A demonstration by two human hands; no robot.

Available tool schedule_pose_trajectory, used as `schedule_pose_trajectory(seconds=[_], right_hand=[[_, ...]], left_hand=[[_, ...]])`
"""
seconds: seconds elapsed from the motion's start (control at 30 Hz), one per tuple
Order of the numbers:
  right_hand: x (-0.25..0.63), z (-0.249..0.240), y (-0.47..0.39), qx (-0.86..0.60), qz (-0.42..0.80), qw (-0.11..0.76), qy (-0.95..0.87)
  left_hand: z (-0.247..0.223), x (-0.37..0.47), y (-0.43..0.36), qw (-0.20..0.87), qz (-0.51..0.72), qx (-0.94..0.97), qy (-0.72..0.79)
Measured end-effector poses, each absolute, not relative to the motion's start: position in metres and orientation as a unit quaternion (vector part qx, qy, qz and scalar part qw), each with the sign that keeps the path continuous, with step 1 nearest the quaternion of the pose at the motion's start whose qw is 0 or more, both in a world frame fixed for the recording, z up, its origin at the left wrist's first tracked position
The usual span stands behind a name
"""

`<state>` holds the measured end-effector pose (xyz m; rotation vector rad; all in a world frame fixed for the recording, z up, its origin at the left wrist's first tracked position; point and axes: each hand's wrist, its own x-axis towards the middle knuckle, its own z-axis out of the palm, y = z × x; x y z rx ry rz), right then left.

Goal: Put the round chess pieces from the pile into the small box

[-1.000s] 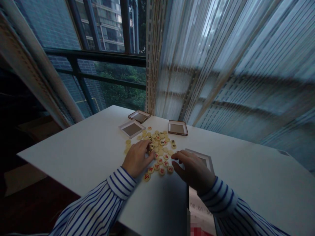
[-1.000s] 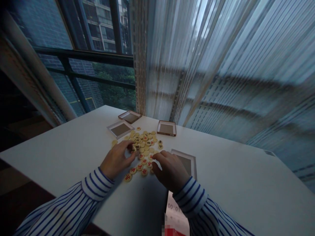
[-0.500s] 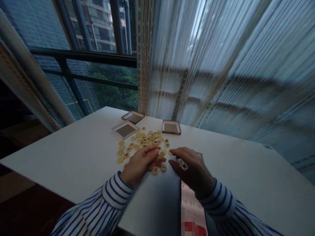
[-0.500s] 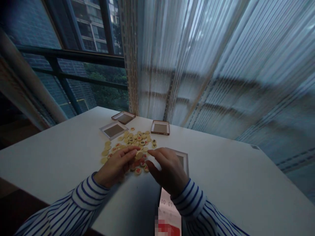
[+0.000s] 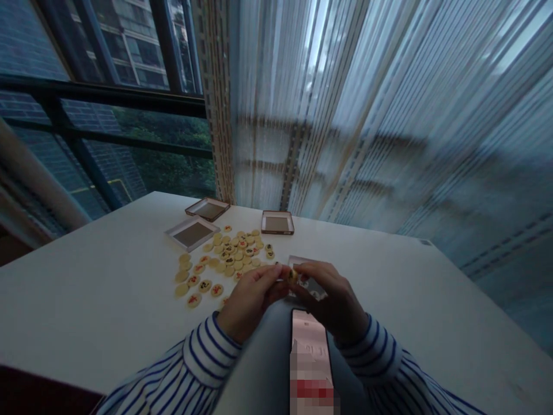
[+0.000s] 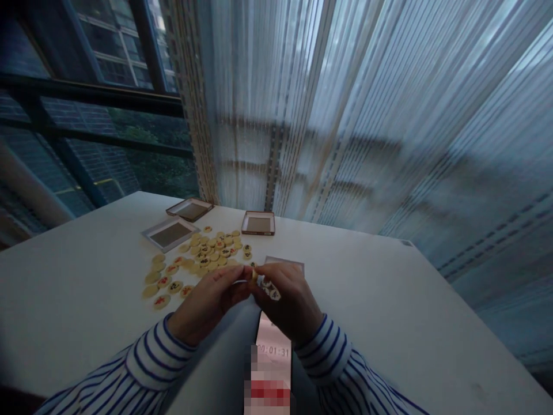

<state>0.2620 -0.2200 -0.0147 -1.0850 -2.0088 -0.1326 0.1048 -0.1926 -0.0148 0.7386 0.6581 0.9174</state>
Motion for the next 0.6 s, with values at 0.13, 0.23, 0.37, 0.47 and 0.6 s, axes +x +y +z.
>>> schedule_pose_trajectory(seconds=[0.13, 0.23, 0.37, 0.47, 0.6], right_hand=[[0.276, -0.019, -0.223, -0.43, -0.042, 0.433, -0.791], [0.284, -0.022, -0.224, -0.438, -0.032, 0.451, -0.777], [0.293, -0.024, -0.226, -0.444, -0.025, 0.456, -0.77], [0.298, -0.025, -0.225, -0.455, -0.026, 0.461, -0.761], [0.303, -0.028, -0.222, -0.468, -0.031, 0.457, -0.755]], left_hand=[[-0.015, 0.114, -0.195, 0.791, 0.412, 0.354, 0.281], [-0.015, 0.121, -0.196, 0.784, 0.41, 0.372, 0.282], [-0.015, 0.131, -0.193, 0.781, 0.418, 0.363, 0.29], [-0.016, 0.14, -0.188, 0.775, 0.424, 0.364, 0.295], [-0.022, 0.149, -0.181, 0.76, 0.437, 0.374, 0.303]])
